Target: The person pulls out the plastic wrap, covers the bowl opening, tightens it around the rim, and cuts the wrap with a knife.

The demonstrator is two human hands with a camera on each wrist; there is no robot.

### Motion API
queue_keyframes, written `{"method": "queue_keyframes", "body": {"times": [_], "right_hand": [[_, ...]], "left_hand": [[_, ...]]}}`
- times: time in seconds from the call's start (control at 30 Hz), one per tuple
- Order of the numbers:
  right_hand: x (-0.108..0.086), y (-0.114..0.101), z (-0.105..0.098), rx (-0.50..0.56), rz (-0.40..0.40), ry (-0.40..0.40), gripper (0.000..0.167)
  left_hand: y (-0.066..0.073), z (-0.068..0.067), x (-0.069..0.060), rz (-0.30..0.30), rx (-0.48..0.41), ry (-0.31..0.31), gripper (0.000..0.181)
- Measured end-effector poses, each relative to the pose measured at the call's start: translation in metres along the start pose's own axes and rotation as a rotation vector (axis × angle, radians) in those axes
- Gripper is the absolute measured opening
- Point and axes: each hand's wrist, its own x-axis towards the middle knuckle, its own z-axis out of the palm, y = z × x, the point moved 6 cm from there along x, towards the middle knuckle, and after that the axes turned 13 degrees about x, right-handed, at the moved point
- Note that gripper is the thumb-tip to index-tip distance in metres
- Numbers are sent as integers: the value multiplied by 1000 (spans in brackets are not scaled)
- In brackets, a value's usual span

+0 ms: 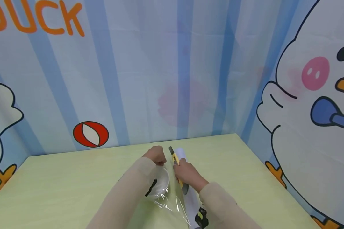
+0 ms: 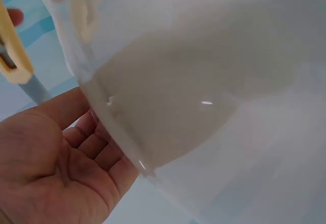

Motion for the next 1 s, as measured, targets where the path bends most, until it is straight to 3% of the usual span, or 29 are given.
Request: {"method": "queue_keyframes", "body": {"times": [0.17,0.37,0.87,1.0], "right_hand": [[11,1,9,19,13,32,22],[17,12,10,53,33,17,24],[18,6,8,-180,-3,-81,15],[18,1,12,-297,-43,-84,18]], "left_hand": [[2,2,2,-10,-26,1,20],[3,3,3,-10,-44,-3,13],[3,1,2,33,13,-5,19],[7,-3,0,62,57,9,20]]}}
